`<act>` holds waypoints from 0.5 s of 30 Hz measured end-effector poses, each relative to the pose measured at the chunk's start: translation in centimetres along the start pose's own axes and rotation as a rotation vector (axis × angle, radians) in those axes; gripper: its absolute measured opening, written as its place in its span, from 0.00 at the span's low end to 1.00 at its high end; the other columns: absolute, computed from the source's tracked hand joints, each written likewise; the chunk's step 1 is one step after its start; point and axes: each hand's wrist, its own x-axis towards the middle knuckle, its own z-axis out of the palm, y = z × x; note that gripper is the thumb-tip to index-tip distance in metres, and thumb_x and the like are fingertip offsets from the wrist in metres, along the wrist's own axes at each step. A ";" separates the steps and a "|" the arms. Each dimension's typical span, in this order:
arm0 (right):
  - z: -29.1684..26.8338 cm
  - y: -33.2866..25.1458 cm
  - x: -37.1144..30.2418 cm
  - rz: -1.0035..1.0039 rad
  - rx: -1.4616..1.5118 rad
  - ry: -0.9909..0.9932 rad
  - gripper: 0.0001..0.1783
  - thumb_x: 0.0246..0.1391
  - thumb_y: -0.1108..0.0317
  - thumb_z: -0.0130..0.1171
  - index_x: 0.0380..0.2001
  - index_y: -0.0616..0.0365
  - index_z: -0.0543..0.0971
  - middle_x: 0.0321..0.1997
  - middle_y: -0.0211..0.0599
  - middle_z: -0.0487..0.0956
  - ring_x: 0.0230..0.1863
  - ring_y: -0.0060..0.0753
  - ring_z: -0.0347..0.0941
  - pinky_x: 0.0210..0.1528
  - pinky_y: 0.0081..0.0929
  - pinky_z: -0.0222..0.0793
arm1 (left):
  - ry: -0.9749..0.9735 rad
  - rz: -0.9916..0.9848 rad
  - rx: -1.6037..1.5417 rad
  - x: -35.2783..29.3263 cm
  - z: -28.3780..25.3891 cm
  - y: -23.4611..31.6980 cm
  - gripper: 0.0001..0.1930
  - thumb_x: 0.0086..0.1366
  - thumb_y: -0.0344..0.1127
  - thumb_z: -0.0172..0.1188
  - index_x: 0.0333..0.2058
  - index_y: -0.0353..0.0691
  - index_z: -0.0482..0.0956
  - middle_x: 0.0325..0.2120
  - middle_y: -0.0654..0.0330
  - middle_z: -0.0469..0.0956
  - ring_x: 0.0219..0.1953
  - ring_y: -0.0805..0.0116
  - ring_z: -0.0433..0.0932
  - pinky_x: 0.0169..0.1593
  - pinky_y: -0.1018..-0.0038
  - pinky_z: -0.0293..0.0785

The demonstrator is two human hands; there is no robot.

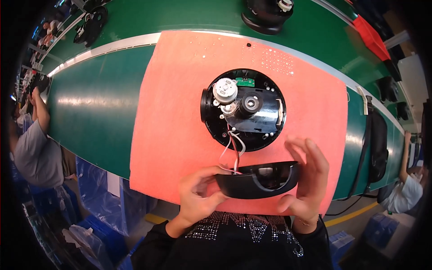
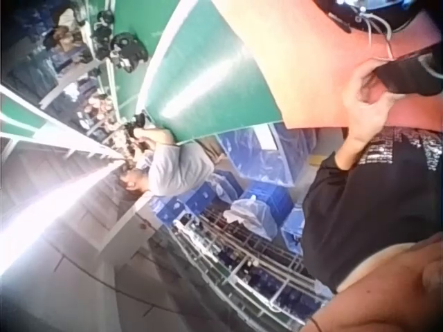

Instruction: Assembling the housing and internal components of an electronic device on a factory assembly line.

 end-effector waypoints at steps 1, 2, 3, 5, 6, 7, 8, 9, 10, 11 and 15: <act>-0.8 -0.3 -0.1 0.096 0.043 -0.089 0.39 0.31 0.60 0.71 0.49 0.64 0.69 0.45 0.48 0.75 0.44 0.46 0.72 0.48 0.37 0.66 | -0.008 0.005 0.000 0.1 -0.3 -0.3 0.20 0.48 0.25 0.67 0.40 0.26 0.72 0.38 0.50 0.76 0.40 0.67 0.77 0.46 0.74 0.72; -1.4 -0.2 -0.2 0.094 0.041 -0.080 0.39 0.31 0.60 0.71 0.49 0.64 0.69 0.45 0.48 0.75 0.44 0.46 0.72 0.48 0.37 0.66 | -0.045 0.001 -0.068 0.1 -0.6 -0.5 0.20 0.50 0.24 0.66 0.41 0.26 0.71 0.39 0.50 0.74 0.42 0.65 0.75 0.48 0.73 0.71; -2.0 -0.2 -0.4 0.098 -0.001 -0.192 0.35 0.32 0.64 0.70 0.47 0.64 0.71 0.43 0.47 0.76 0.41 0.43 0.73 0.44 0.33 0.68 | -0.082 -0.004 -0.137 0.1 -0.8 -0.6 0.20 0.51 0.24 0.65 0.42 0.26 0.69 0.41 0.49 0.73 0.45 0.64 0.74 0.50 0.72 0.70; -1.8 -0.3 -0.8 0.052 -0.041 -0.241 0.26 0.33 0.74 0.65 0.43 0.63 0.75 0.37 0.42 0.78 0.33 0.37 0.75 0.34 0.25 0.71 | -0.065 0.015 -0.099 -0.1 -0.7 -0.7 0.20 0.51 0.24 0.65 0.42 0.27 0.68 0.41 0.50 0.73 0.44 0.65 0.74 0.50 0.72 0.70; -1.5 -0.6 -0.8 0.050 -0.041 -0.231 0.26 0.33 0.74 0.65 0.43 0.63 0.75 0.37 0.42 0.78 0.33 0.37 0.75 0.34 0.25 0.71 | -0.037 0.035 -0.062 -0.2 -0.6 -0.7 0.21 0.51 0.24 0.65 0.42 0.27 0.68 0.40 0.51 0.73 0.44 0.66 0.74 0.50 0.73 0.70; -1.3 -0.9 -0.7 0.090 -0.092 -0.225 0.26 0.33 0.73 0.66 0.42 0.64 0.75 0.37 0.42 0.78 0.33 0.36 0.75 0.33 0.25 0.70 | -0.049 0.035 -0.058 -0.3 -0.4 -0.6 0.21 0.51 0.24 0.65 0.42 0.27 0.68 0.40 0.51 0.73 0.44 0.66 0.74 0.50 0.73 0.70; -1.2 -1.0 -0.5 0.131 -0.143 -0.219 0.26 0.33 0.73 0.66 0.42 0.64 0.75 0.36 0.42 0.78 0.32 0.35 0.75 0.33 0.24 0.70 | -0.009 0.014 -0.018 -0.2 -0.2 -0.5 0.22 0.52 0.24 0.65 0.44 0.27 0.66 0.40 0.52 0.73 0.44 0.67 0.74 0.49 0.73 0.70; -1.3 -1.0 0.0 0.084 -0.157 -0.248 0.27 0.35 0.72 0.66 0.44 0.64 0.74 0.36 0.43 0.77 0.32 0.35 0.75 0.32 0.25 0.70 | 0.036 -0.001 0.022 -0.1 -0.1 -0.5 0.24 0.52 0.25 0.65 0.45 0.27 0.65 0.40 0.52 0.73 0.43 0.67 0.74 0.49 0.73 0.70; -1.4 -1.1 0.4 0.076 -0.156 -0.240 0.27 0.35 0.72 0.66 0.44 0.64 0.74 0.36 0.43 0.77 0.32 0.35 0.75 0.32 0.25 0.70 | 0.029 0.005 0.025 -0.2 -0.2 -0.3 0.24 0.52 0.25 0.65 0.45 0.27 0.65 0.40 0.52 0.73 0.43 0.67 0.74 0.49 0.73 0.70; -1.6 -1.4 0.7 0.076 -0.168 -0.270 0.28 0.36 0.71 0.66 0.45 0.64 0.73 0.39 0.44 0.77 0.32 0.37 0.75 0.34 0.26 0.70 | 0.023 -0.029 -0.035 -0.5 -0.2 -0.2 0.25 0.52 0.25 0.66 0.46 0.28 0.64 0.40 0.53 0.72 0.43 0.68 0.73 0.49 0.74 0.70; -3.3 -2.7 3.7 0.069 -0.098 -0.498 0.30 0.39 0.68 0.67 0.49 0.64 0.71 0.50 0.47 0.74 0.36 0.38 0.74 0.42 0.29 0.70 | 0.004 -0.130 -0.209 -0.5 0.1 0.6 0.28 0.54 0.30 0.65 0.49 0.28 0.61 0.42 0.53 0.72 0.44 0.68 0.73 0.49 0.74 0.70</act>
